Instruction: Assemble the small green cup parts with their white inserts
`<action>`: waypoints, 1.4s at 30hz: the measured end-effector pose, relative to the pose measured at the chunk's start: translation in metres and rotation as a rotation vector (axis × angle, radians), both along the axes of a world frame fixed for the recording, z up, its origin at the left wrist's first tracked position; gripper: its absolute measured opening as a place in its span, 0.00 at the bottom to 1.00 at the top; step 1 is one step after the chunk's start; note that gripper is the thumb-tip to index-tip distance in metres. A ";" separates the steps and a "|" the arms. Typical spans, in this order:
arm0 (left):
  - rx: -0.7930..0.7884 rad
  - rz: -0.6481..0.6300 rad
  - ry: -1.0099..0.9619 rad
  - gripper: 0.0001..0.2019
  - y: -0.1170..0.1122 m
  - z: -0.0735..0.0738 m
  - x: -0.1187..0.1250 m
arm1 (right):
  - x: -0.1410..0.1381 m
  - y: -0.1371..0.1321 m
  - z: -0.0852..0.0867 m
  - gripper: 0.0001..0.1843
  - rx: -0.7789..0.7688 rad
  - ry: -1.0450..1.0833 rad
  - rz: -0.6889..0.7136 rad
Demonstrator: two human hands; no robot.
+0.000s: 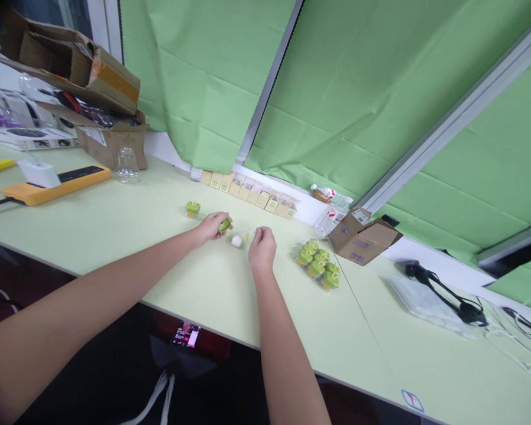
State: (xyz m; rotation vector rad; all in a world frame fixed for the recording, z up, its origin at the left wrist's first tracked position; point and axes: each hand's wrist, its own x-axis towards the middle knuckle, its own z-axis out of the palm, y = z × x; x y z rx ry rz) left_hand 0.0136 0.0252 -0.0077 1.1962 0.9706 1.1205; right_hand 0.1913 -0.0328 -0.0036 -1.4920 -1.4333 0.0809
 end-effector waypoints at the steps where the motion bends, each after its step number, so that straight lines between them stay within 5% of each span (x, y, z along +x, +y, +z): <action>1: -0.003 -0.001 -0.003 0.14 0.000 0.000 0.000 | 0.000 -0.001 0.001 0.18 -0.005 0.006 0.002; 20: -0.016 -0.053 -0.075 0.15 0.000 -0.001 0.003 | -0.010 -0.006 0.005 0.16 -0.155 0.305 0.210; 28: -0.086 -0.244 -0.305 0.12 -0.006 0.004 0.009 | -0.018 -0.012 0.003 0.15 -0.071 0.247 0.323; 42: -0.016 -0.469 -0.413 0.13 -0.025 0.009 0.017 | -0.028 -0.017 0.002 0.13 -0.022 0.036 0.167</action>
